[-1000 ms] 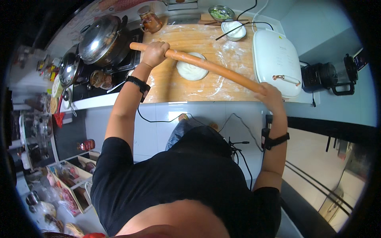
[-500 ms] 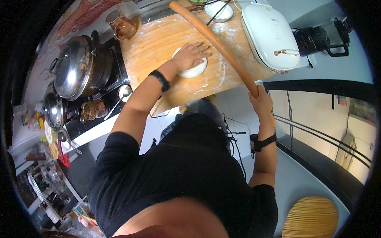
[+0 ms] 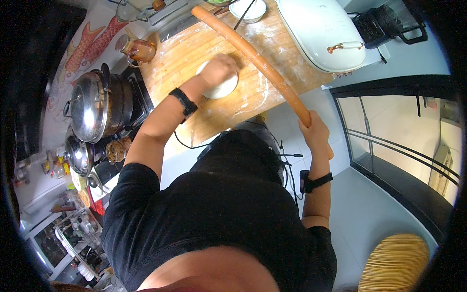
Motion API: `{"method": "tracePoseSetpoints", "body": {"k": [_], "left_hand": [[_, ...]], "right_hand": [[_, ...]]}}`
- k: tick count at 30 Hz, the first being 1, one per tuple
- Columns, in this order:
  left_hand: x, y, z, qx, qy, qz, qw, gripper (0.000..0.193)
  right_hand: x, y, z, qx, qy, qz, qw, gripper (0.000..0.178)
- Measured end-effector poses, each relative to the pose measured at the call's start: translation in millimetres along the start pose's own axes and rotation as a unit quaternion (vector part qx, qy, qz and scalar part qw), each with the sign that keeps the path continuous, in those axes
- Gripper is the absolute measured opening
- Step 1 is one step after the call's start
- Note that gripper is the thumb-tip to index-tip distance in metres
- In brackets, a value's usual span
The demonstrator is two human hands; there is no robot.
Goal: The person stirs sliced vegetables in a pan on the stove, then uses a rolling pin to flatten dough on a wooden board. They also handle a sandwich press containing a cooked flatbread and move a spice jar on the counter.
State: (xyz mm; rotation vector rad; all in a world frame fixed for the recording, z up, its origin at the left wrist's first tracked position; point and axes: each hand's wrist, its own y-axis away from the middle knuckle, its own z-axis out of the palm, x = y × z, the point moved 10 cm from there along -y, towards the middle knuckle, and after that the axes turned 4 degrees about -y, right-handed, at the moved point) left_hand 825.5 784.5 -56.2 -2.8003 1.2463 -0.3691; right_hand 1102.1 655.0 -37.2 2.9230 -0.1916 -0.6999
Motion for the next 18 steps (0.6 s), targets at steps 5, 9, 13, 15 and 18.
{"method": "tracePoseSetpoints", "body": {"k": [5,9,13,15,18], "left_hand": [[37,-14,43,-0.074,0.033,0.058,0.995,0.008],[38,-21,58,-0.090,-0.002,0.083,0.992,0.004],[44,-27,50,-0.005,-0.042,0.139,0.989,0.001],[48,-36,42,0.045,-0.063,0.148,0.986,0.002],[32,-66,23,0.074,0.024,0.080,0.994,0.003]], "right_hand": [[5,-8,-1,0.001,-0.019,-0.008,1.000,0.033],[11,-13,-5,0.001,-0.029,-0.006,1.000,0.031],[19,-11,-15,0.004,-0.034,0.016,0.999,0.030],[24,-8,-22,0.004,-0.031,0.029,0.999,0.029],[33,-3,-33,0.012,-0.011,0.046,0.999,0.031]]}}
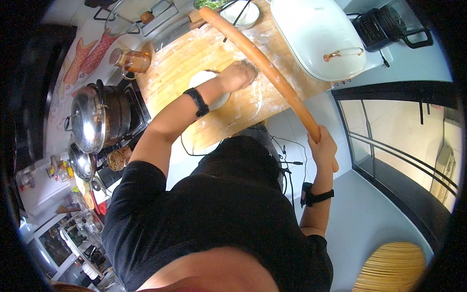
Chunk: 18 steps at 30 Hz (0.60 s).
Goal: The person stirs sliced vegetables in a pan on the stove, then uses a rolling pin to flatten dough on a wooden board. They also handle a sandwich press containing a cooked flatbread and move a spice jar on the counter.
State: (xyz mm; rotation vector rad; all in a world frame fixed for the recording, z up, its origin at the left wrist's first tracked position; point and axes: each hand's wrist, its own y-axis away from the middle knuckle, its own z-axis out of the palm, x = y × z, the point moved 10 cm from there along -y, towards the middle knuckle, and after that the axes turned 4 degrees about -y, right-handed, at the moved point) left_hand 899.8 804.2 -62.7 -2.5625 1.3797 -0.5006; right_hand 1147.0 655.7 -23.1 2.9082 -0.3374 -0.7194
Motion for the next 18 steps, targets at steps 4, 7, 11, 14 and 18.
{"method": "tracePoseSetpoints", "body": {"k": [4,7,11,14,18], "left_hand": [[-49,-11,-48,0.094,0.062,-0.117,0.987,0.007],[-100,34,-81,0.092,-0.006,-0.237,0.967,0.003],[-141,109,-101,0.032,-0.139,-0.360,0.922,0.036],[-118,120,-46,-0.062,0.197,-0.354,0.912,0.047],[-95,120,-17,-0.271,0.061,-0.301,0.912,0.065]], "right_hand": [[13,4,-15,0.037,-0.002,-0.002,0.999,0.035],[20,3,-18,0.057,-0.029,-0.009,0.998,0.038],[14,-3,-12,0.059,-0.034,-0.038,0.997,0.036],[7,-10,-7,0.041,-0.038,-0.035,0.998,0.036],[-7,-13,-9,0.033,-0.048,-0.046,0.997,0.038]]}}
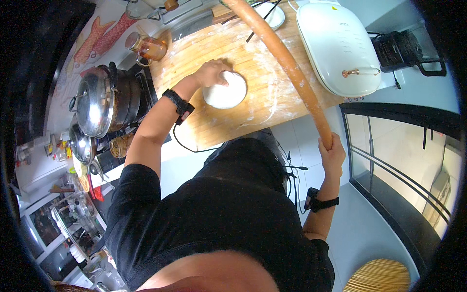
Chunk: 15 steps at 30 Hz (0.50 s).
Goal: The person stirs sliced vegetables in a pan on the stove, then uses a rolling pin to flatten dough on a wooden board. They also handle a sandwich press containing a cooked flatbread and move a spice jar on the counter.
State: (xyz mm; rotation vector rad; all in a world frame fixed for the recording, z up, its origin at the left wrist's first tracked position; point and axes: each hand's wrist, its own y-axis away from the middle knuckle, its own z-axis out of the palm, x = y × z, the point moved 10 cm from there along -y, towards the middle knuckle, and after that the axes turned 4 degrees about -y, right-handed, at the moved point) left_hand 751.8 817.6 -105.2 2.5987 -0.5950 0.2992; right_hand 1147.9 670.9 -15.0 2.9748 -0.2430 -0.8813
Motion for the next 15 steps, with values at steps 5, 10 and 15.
{"method": "tracePoseSetpoints", "body": {"k": [5,10,15], "left_hand": [[23,-2,-3,-0.028,0.169,0.050,0.984,0.045],[137,-26,-5,0.022,0.110,0.305,0.946,0.041],[146,-135,-33,0.102,0.157,0.206,0.961,0.040]], "right_hand": [[3,8,-6,0.000,0.004,0.000,1.000,0.035],[26,18,-17,0.024,0.006,0.036,0.999,0.035],[41,26,-39,0.074,0.002,0.063,0.995,0.034]]}}
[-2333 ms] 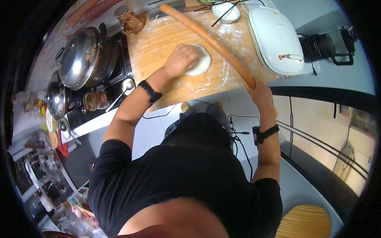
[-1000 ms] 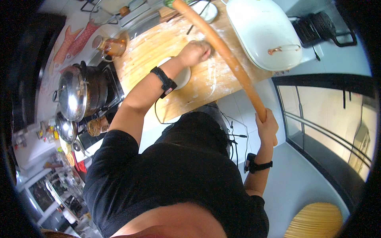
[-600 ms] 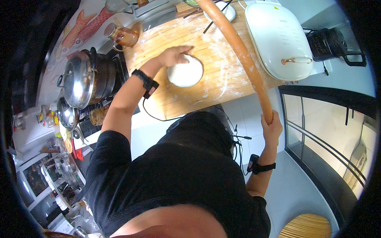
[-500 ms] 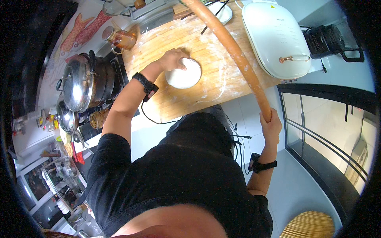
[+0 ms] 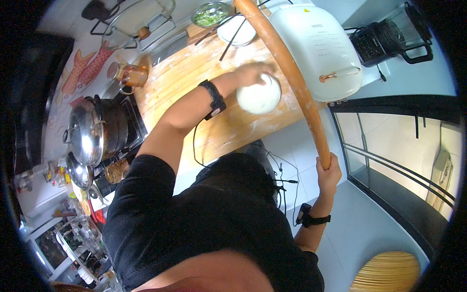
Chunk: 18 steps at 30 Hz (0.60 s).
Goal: The person stirs sliced vegetables in a pan on the stove, then uses a rolling pin to flatten dough on a wooden board. They also handle a sandwich press containing a cooked flatbread and move a spice jar on the counter.
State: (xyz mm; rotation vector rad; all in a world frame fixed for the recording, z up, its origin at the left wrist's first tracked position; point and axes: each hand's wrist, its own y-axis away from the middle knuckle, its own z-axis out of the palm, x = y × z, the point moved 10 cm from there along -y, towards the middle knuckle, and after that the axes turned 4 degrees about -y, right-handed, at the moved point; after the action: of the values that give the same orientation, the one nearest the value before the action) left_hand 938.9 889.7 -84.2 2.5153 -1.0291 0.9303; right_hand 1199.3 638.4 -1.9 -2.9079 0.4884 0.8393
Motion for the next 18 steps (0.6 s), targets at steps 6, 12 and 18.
{"method": "tracePoseSetpoints", "body": {"k": [6,12,18], "left_hand": [[-80,16,-23,0.123,0.028,-0.228,0.965,0.045],[-99,114,-52,0.260,0.043,-0.353,0.898,0.048],[-110,156,-80,0.261,-0.104,-0.344,0.896,0.052]], "right_hand": [[7,8,-8,0.002,-0.035,0.036,0.999,0.033],[-13,-7,5,-0.010,-0.050,-0.013,0.999,0.033],[-31,-16,20,-0.063,-0.014,-0.048,0.997,0.035]]}}
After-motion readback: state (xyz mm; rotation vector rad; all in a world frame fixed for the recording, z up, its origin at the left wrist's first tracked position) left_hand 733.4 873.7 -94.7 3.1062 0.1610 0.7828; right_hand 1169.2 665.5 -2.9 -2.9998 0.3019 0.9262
